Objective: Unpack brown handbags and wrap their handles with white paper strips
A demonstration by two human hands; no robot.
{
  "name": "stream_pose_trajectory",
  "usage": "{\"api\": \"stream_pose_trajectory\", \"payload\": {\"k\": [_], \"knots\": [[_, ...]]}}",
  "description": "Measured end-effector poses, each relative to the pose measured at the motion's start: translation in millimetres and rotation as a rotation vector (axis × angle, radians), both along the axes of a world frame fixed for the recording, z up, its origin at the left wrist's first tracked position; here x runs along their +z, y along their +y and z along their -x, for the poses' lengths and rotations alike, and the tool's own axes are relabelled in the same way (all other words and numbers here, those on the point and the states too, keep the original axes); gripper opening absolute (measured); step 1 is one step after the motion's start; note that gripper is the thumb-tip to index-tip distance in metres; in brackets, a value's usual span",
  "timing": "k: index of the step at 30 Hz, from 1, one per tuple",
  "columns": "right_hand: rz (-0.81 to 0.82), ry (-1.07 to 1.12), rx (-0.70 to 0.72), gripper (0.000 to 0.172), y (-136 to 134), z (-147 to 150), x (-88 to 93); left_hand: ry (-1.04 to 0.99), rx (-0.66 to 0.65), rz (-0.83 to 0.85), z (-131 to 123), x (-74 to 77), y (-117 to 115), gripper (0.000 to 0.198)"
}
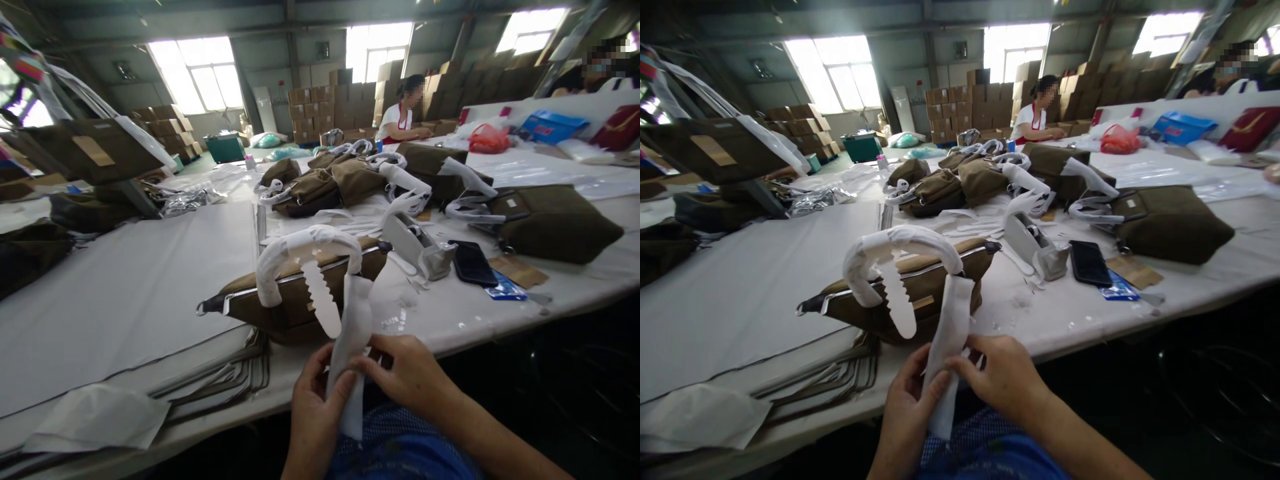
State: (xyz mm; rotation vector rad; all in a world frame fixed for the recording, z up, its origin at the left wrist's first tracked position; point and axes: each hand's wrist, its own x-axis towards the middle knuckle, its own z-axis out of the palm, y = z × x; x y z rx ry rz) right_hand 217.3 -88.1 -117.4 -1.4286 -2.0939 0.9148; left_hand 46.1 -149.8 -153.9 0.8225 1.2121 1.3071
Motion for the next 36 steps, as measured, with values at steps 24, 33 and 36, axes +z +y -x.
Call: {"api": "stream_pose_trajectory", "payload": {"k": [24,33,36], "knots": [[0.505,0.910,0.007,0.053,-31,12,-10.6,-0.066,0.027,-0.098,-35,-3.2,1,0.086],[0.135,0.675,-0.085,0.060,17,-31,-22.7,0.324,0.302,-0.212,17,1.5,5,0.046],[-0.062,0.488,-0.255,0.051,35,-61,-29.5,0.402,0.340,-0.227,31,-4.0,21,0.049]]}}
